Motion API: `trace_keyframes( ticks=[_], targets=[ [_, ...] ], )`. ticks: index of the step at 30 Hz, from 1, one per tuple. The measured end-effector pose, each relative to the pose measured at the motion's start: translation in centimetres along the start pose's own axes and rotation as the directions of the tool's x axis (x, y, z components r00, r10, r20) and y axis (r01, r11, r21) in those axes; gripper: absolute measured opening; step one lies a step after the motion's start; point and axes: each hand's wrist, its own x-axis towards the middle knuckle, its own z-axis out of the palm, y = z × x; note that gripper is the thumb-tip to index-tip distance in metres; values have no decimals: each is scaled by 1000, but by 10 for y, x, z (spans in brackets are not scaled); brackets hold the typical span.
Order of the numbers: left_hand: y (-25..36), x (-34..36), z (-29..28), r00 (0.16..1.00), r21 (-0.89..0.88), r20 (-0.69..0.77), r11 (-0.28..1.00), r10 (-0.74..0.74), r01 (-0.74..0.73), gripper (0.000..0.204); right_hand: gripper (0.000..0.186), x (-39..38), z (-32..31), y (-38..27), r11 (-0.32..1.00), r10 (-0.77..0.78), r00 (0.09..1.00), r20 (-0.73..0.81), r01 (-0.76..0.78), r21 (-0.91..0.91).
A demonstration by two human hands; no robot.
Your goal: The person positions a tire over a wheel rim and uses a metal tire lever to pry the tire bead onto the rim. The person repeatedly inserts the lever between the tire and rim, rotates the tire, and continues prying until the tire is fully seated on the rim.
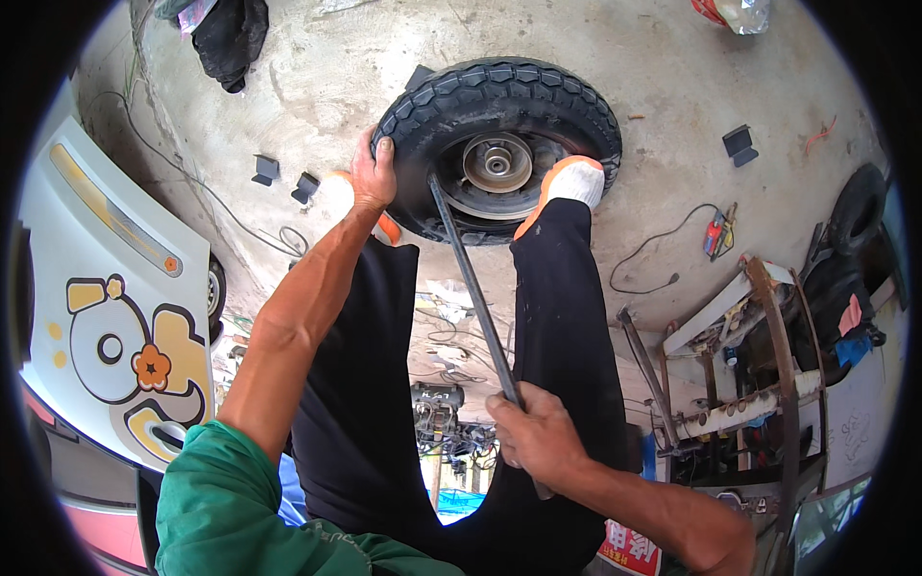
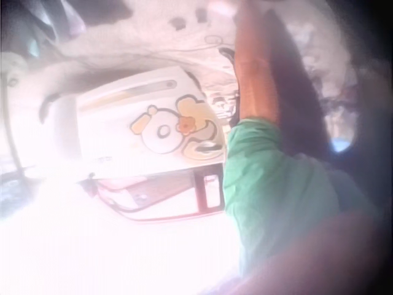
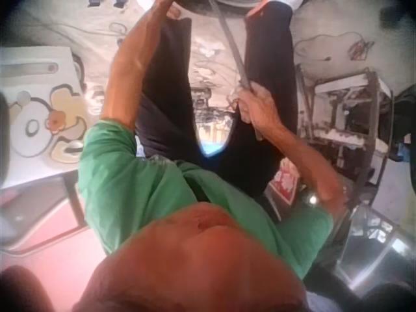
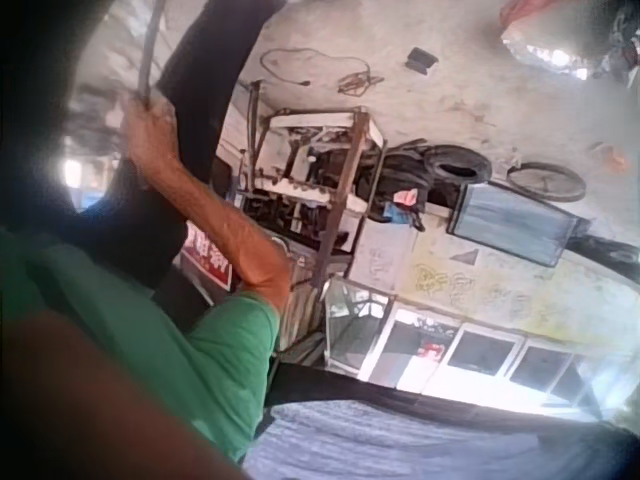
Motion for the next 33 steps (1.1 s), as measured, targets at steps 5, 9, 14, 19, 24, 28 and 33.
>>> trace_keyframes(
  ticks=[5, 9, 14, 19, 24, 28, 33],
  targets=[
    [-5, -4, -2, 1000, -7, 1, 1000, 22, -22, 66, 32, 40, 58, 74, 997, -56, 991, -120, 50, -53],
    [-14, -5, 1, 998, -45, -23, 998, 51, -52, 67, 39, 73, 84, 119, 996, -85, 985, -150, 78, -52],
    [-15, -6, -1, 999, -30, -2, 999, 36, -36, 70, 37, 83, 116, 126, 954, -38, 996, -87, 62, 294],
    [-12, -11, -7, 1000, -84, 16, 996, 15, -14, 72, 31, 114, 130, 162, 942, -151, 975, -161, 191, 277],
    [-13, -10, -7, 997, -106, -8, 992, 73, -74, 67, 26, 137, 144, 186, 904, -142, 979, -143, 187, 384],
    [-12, -12, -10, 998, -120, 1, 991, 62, -62, 69, 27, 157, 146, 199, 910, -171, 970, -175, 224, 350],
    [-17, -5, -7, 997, -133, -18, 988, 80, -82, 70, 29, 178, 150, 208, 902, -235, 952, -197, 289, 320]
  ],
)
